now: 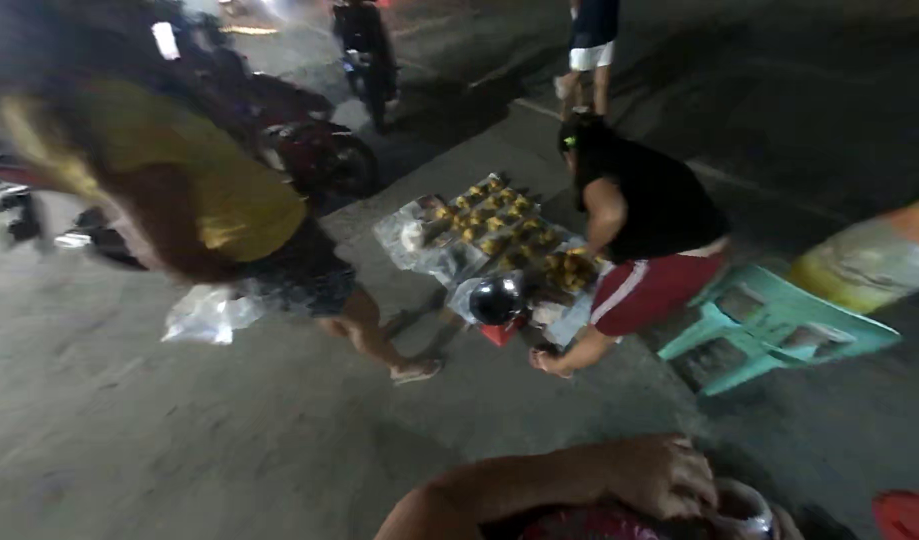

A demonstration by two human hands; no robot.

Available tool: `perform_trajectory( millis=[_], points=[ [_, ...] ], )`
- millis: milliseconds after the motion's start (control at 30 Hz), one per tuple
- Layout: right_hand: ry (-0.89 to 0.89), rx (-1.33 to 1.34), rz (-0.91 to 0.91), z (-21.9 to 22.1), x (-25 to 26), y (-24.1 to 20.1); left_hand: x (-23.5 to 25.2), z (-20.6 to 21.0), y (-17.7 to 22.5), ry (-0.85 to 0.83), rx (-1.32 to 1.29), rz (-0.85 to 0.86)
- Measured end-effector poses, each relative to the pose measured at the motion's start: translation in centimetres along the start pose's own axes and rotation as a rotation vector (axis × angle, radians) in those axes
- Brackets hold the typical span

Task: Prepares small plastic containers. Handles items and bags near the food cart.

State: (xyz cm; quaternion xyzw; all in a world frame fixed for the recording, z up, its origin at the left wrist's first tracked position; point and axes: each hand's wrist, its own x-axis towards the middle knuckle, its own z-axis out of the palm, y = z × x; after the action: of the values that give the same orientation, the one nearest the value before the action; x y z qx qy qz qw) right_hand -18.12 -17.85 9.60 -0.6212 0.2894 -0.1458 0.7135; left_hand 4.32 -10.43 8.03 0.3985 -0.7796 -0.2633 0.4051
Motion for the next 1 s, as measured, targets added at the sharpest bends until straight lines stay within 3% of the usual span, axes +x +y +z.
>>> perform_trajectory(
  millis=[167, 300, 433, 600, 733, 900, 1000],
  points=[
    [-0.046, -0.073, -0.025, -6.4, -1.8, 1.4, 5.4, 2.4, -0.8, -0.104, 0.026, 0.150],
    [-0.084, -0.212, 0.143, -9.7, -2.1, -0.3, 8.3, 3.6, -2.0, -0.107, 0.046, 0.286],
    [-0.049, -0.296, 0.341, -11.9, -2.1, -2.4, 12.7, 1.5, -4.8, -0.081, 0.029, 0.316],
    [0.204, -0.065, 0.217, -11.4, -0.8, -3.6, 17.7, 0.6, -7.3, -0.219, -0.079, 0.412],
    [0.433, -0.037, 0.174, -10.9, -0.6, -4.9, 21.2, 0.1, -8.7, -0.228, -0.157, 0.363],
    [0.709, -0.109, 0.163, -8.2, -1.0, -5.0, 24.7, 0.4, -8.9, -0.440, -0.304, 0.453],
    [0.902, -0.097, 0.051, -6.7, -1.7, -2.7, 26.6, 2.1, -8.6, -0.553, -0.338, 0.537]
  ],
)
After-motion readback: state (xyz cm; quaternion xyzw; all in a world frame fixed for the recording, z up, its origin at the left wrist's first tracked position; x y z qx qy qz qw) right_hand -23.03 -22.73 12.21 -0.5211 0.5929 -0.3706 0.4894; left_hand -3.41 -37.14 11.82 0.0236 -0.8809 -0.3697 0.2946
